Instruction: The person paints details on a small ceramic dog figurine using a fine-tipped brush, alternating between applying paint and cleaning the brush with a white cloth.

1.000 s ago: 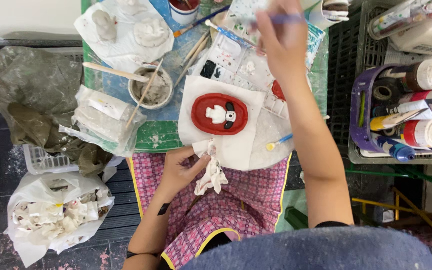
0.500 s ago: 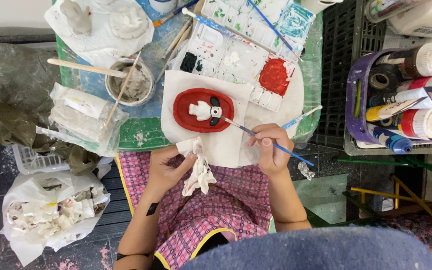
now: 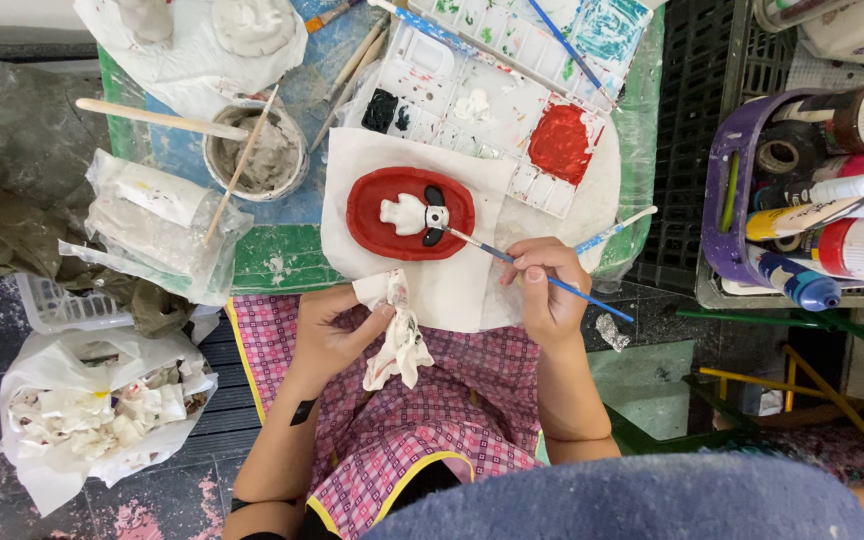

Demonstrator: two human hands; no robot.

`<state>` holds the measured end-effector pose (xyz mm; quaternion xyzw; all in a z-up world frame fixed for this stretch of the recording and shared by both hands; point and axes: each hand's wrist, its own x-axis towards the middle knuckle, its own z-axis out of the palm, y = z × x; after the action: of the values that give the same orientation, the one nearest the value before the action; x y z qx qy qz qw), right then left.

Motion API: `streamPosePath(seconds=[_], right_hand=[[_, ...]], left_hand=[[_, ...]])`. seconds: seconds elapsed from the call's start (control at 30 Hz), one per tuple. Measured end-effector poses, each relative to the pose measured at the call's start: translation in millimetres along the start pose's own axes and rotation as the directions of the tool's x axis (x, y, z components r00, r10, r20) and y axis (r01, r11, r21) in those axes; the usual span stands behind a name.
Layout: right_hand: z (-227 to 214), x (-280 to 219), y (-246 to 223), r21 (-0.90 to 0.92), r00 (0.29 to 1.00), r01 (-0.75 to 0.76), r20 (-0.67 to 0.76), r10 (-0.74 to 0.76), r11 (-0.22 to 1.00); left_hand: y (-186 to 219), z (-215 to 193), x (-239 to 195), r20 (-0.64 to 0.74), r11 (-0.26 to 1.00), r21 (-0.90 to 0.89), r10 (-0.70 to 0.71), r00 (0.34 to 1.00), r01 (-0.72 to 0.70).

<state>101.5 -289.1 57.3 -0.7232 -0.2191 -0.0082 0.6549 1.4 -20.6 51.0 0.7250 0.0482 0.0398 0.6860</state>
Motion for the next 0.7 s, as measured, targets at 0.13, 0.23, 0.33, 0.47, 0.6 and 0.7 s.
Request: streamPosePath(seconds=[0.13,0.23,0.33,0.47,0.6,0.7], right_hand=[[0.0,-1.8,-2.4,0.030,1.000,-0.019,-0.025,0.020,0.999],[-0.1,-3.2,-3.1,0.101,1.000,-0.021,-0.010,0.022,0.995],[-0.7,-6.3,-5.2,0.142,0.999,-0.034,0.019,0.032,0.989],[1.3,-12.3,-10.1,0.142,0.988,-0.005,0.151,-0.017,0.990],[6.8,-14.4,-9.4,0.110,0.985,-0.030,0.171,0.011,0.993],[6.8,-12.9,-10.0,0.084,0.985,-0.031,0.174,0.016,0.996]], left_hand=[[3.4,0.1,0.4,-0.011,1.000,0.012,-0.027,1.000,0.027],[7.0,-0.1,1.5,-0.021,0.999,0.035,-0.003,1.000,0.004],[13.7,-0.5,3.2,-0.034,0.998,0.051,-0.041,0.999,0.042],[23.0,-0.3,6.0,-0.052,0.995,0.090,-0.040,0.998,0.045],[28.1,-0.8,8.5,-0.031,0.988,0.150,0.039,0.999,-0.034],[29.3,-0.6,9.3,-0.018,0.989,0.149,0.007,1.000,-0.004]])
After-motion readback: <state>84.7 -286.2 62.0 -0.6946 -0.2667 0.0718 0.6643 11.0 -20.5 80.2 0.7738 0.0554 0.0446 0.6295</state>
